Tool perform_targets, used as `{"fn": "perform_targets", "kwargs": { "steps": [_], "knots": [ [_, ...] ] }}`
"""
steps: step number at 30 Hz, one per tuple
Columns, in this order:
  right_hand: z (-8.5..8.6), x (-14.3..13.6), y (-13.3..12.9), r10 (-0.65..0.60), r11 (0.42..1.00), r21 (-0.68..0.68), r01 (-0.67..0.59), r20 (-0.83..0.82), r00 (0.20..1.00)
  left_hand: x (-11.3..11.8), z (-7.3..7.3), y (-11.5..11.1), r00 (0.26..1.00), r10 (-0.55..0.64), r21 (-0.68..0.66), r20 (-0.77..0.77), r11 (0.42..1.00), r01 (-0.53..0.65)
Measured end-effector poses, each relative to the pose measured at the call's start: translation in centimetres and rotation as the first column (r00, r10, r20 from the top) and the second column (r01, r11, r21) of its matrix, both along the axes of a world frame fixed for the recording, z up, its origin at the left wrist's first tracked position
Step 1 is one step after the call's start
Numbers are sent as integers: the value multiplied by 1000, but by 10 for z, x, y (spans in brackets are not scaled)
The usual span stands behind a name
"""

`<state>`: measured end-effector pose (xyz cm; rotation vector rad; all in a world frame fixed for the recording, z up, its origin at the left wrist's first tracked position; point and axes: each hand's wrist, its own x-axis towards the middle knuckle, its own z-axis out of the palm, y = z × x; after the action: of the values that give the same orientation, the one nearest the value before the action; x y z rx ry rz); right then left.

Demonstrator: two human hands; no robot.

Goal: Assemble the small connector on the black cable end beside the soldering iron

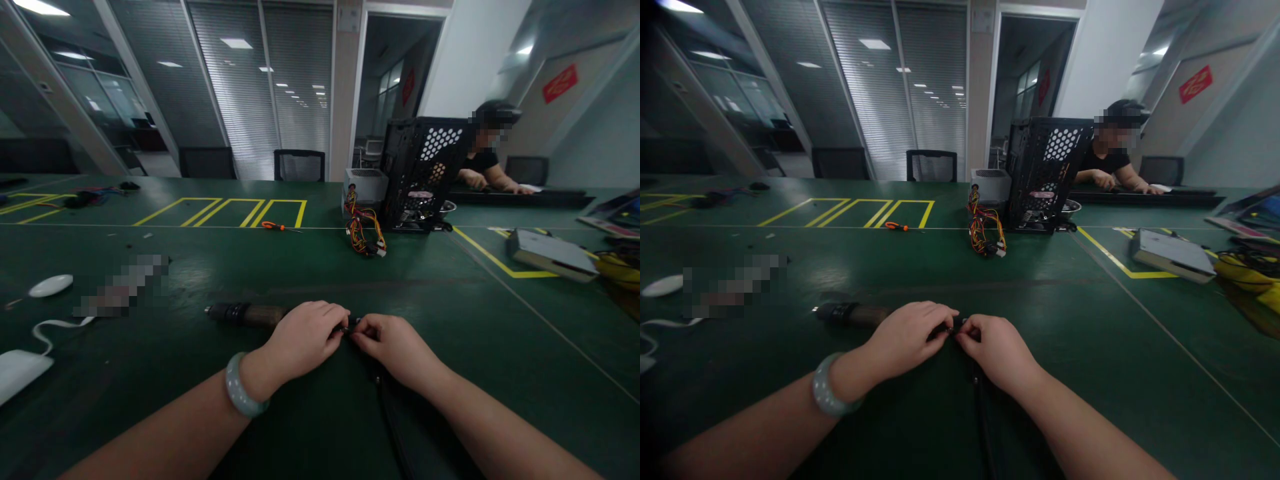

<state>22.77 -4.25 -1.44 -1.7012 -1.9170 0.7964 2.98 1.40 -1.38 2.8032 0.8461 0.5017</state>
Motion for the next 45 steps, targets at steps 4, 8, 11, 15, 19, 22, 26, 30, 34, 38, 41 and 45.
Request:
{"fn": "perform_targets", "kwargs": {
  "steps": [4, 8, 11, 15, 19, 22, 26, 30, 34, 38, 41, 45],
  "knots": [
    [-2, 0, 1, -5, 1000, -6, 4, -5, 1000, 1, 0, 0, 1000, 11, -2, -9, 1000, -11],
    [-1, 0, 0, 3, 1000, -4, -3, -16, 1000, 1, 3, -3, 999, 39, -10, -3, 999, -39],
    [0, 0, 0, 1, 1000, -4, -1, -14, 1000, 1, 4, -4, 999, 34, -8, 9, 999, -34],
    [2, -1, 0, -5, 1000, -12, 5, -16, 1000, 0, 4, -3, 1000, 21, -16, 16, 1000, -21],
    [2, -1, 0, -2, 1000, -20, 1, -25, 1000, -1, 2, -1, 999, 0, 3, 35, 1000, 0],
    [2, -1, -1, -1, 1000, -6, 1, -24, 1000, -2, 1, -3, 998, -23, 22, 60, 1000, 22],
    [2, -1, -2, 5, 1000, 14, -5, -8, 1000, -1, 4, -7, 996, -39, 70, 81, 997, 34],
    [3, 0, -3, 2, 999, 34, -3, 17, 1000, 1, 12, -11, 999, -36, 96, 15, 995, 35],
    [4, 0, -4, 17, 999, 44, -17, 12, 1000, -1, 20, -12, 1000, -1, 69, -27, 998, 3],
    [5, -1, -5, 15, 999, 29, -15, 10, 1000, -2, 18, -16, 996, 92, 34, 10, 995, -92],
    [6, -2, -5, 22, 999, 31, -23, 17, 1000, -1, 12, -20, 989, 137, 48, 61, 989, -140],
    [8, -2, -6, 15, 1000, 27, -15, 18, 1000, 0, 7, -23, 987, 130, 62, 99, 989, -136]
  ]
}}
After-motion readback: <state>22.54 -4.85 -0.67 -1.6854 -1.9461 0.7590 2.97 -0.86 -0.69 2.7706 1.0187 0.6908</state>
